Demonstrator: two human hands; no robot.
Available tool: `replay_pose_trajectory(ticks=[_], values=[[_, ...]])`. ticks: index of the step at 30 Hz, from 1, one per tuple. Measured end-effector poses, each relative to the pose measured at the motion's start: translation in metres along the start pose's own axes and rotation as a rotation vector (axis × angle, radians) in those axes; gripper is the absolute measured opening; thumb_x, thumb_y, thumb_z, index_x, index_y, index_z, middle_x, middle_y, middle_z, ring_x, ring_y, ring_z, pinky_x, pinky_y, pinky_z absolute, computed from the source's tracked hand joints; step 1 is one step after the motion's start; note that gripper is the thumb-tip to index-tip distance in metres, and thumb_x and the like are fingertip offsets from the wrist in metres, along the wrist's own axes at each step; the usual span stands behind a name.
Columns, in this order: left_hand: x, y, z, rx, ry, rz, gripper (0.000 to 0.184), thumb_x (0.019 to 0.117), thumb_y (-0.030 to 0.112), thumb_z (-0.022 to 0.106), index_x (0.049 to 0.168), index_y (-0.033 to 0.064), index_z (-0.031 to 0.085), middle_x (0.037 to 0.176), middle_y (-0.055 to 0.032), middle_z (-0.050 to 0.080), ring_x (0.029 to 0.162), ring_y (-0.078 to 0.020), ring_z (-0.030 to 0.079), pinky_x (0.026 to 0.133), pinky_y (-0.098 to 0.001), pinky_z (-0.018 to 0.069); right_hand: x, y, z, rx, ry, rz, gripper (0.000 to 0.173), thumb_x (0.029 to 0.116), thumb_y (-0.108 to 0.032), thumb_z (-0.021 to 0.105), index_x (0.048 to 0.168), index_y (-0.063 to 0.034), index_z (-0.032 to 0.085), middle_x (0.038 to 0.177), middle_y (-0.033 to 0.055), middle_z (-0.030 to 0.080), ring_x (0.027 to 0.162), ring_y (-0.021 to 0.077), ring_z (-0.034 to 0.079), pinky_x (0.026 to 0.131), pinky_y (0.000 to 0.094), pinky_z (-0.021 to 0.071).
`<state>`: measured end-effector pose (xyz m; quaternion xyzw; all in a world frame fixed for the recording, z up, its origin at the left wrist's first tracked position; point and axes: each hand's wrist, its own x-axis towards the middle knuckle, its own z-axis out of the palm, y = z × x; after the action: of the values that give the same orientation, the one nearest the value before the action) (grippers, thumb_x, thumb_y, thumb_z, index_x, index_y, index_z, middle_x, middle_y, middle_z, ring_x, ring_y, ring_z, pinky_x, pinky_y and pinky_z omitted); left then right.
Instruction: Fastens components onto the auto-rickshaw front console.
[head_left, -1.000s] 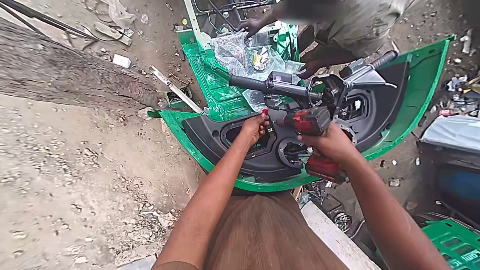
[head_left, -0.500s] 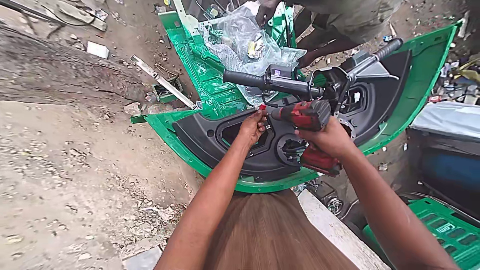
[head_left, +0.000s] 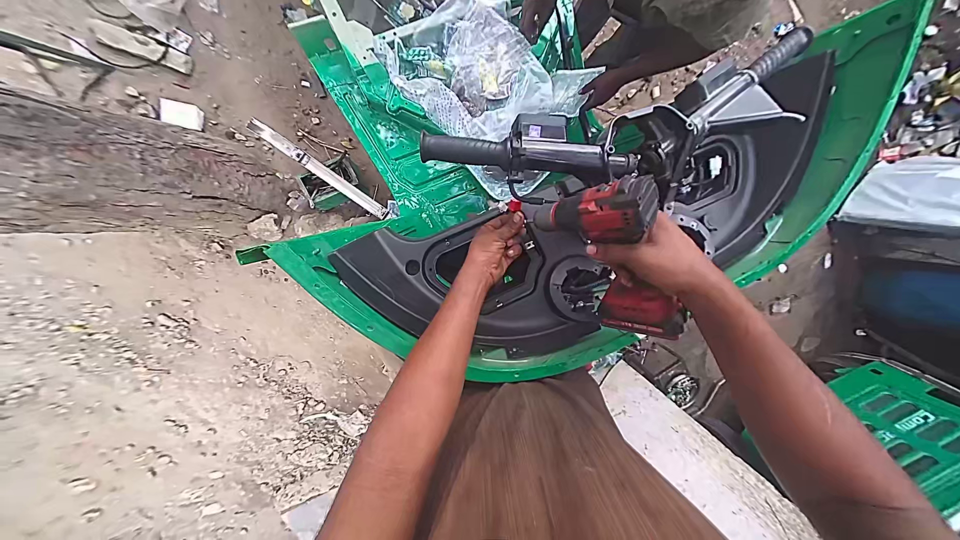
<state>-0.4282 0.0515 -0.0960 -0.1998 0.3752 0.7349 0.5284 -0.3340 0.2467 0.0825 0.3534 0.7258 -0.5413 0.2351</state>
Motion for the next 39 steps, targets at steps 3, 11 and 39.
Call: replay_pose_trajectory(ticks=[3, 11, 39], values=[[0.0, -0.002, -0.002, 0.061, -0.012, 0.016, 0.007, 0.1024, 0.013, 0.062, 0.103, 0.0068, 0.063, 0.08, -0.0012, 0.063, 0.051, -0.0031, 0.048, 0.045, -0.0163, 0.0415, -0.003, 0.004, -0.001, 0.027, -0.003, 0.008, 0.021, 0.0897, -0.016, 0.078, 0.106, -0.0085, 0.068, 0.062, 0.0094, 0.06, 0.044, 0.0178, 0.055, 0.042, 0.0322, 0.0508], [0.002, -0.004, -0.008, 0.525, -0.013, 0.184, 0.015, 0.0921, 0.017, 0.078, 0.097, 0.003, 0.075, 0.07, 0.0003, 0.063, 0.047, -0.0028, 0.038, 0.044, -0.0197, 0.032, -0.012, 0.014, -0.009, -0.209, 0.066, -0.015, 0.026, 0.0862, -0.032, 0.082, 0.104, -0.0161, 0.071, 0.068, 0.0064, 0.067, 0.049, 0.0196, 0.062, 0.048, 0.0409, 0.0558], [0.01, -0.006, -0.017, 1.287, 0.037, 0.043, 0.049, 0.0885, 0.014, 0.063, 0.136, 0.025, 0.068, 0.13, -0.0068, 0.07, 0.12, -0.0283, 0.065, 0.099, -0.063, 0.0507, 0.032, -0.028, 0.038, -0.899, 0.038, 0.1, 0.035, 0.0838, -0.039, 0.081, 0.079, -0.0095, 0.063, 0.075, 0.0116, 0.063, 0.072, 0.0321, 0.064, 0.061, 0.057, 0.0497]])
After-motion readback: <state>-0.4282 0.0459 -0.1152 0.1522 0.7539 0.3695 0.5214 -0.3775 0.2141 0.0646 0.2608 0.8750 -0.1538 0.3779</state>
